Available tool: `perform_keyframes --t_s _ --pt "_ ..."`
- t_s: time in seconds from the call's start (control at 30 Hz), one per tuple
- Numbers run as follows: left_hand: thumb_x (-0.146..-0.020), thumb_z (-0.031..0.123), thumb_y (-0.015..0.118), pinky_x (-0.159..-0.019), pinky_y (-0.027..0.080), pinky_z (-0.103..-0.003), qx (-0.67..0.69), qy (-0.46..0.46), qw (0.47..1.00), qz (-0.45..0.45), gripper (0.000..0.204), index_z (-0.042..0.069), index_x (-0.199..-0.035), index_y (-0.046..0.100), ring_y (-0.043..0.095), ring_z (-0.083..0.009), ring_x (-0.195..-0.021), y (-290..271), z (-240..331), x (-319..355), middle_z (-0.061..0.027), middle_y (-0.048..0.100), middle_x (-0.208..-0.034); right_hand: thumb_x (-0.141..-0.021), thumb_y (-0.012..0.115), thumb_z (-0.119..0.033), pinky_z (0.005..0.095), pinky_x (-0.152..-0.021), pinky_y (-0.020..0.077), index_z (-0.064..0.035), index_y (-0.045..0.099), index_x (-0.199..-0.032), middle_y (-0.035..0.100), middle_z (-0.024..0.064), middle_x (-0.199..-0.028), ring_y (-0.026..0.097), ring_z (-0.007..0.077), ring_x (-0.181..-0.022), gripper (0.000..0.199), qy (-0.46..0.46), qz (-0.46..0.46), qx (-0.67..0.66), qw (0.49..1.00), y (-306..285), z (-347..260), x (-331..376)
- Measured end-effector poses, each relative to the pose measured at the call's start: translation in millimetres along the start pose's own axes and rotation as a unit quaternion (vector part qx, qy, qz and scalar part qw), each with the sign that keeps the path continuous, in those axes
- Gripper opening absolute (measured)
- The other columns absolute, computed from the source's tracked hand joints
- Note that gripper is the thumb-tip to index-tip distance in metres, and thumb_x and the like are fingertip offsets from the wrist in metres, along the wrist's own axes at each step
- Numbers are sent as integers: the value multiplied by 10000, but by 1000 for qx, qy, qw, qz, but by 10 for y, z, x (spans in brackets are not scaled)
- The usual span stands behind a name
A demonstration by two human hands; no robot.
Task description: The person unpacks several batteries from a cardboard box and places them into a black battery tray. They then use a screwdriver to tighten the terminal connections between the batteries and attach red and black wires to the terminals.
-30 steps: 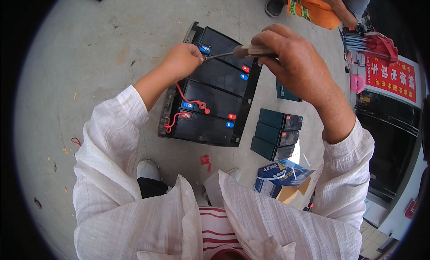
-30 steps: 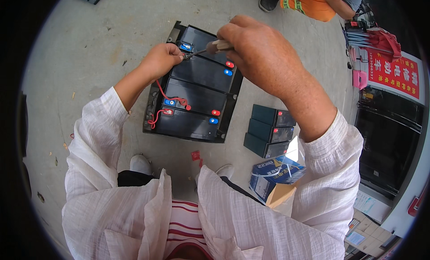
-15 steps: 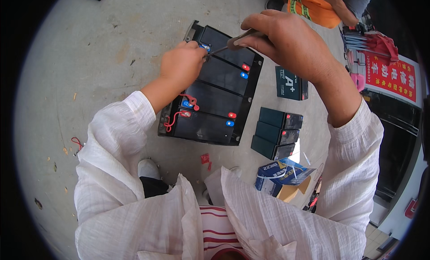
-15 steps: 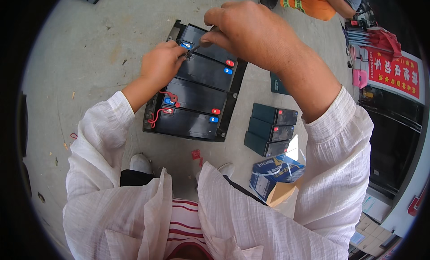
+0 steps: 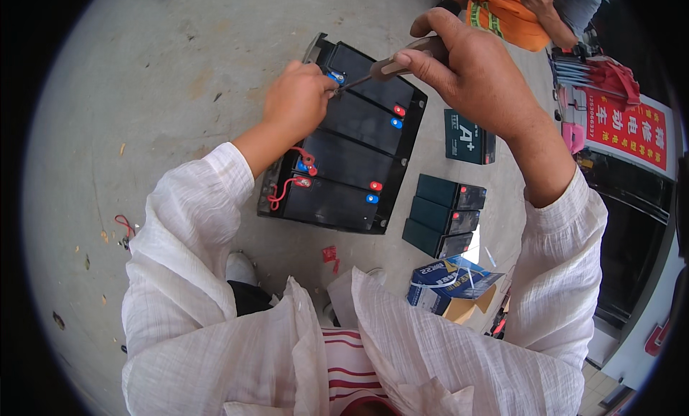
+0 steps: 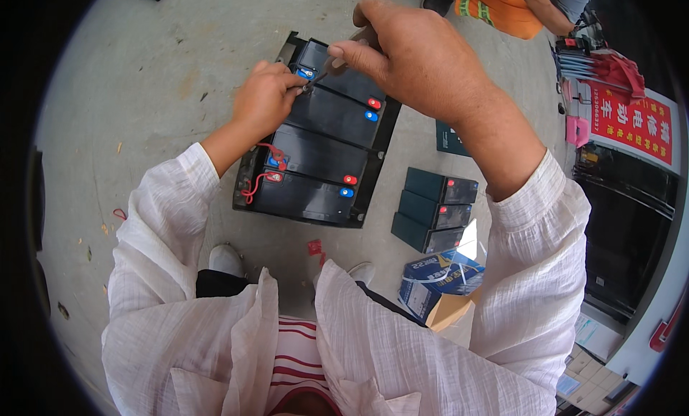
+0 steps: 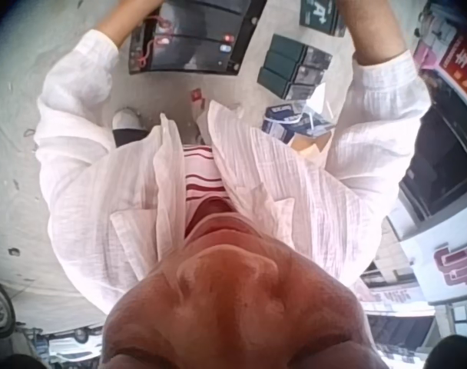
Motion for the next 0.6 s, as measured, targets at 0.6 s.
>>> perform_keyframes --t_s 0.6 --pt "-843 109 736 -835 525 -418 15 -23 999 -21 139 117 -969 795 602 -305 -983 -27 -4 -11 -48 699 -913 -983 719 -343 287 -613 509 -51 595 -1208 687 106 -820 678 176 -707 389 85 -17 5 996 15 -59 1"
Point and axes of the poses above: each hand's wrist, its own x-axis away from the middle knuckle, its own y-axis out of the palm, z = x × y, the point moved 2 cm from there along -x, towards the middle knuckle
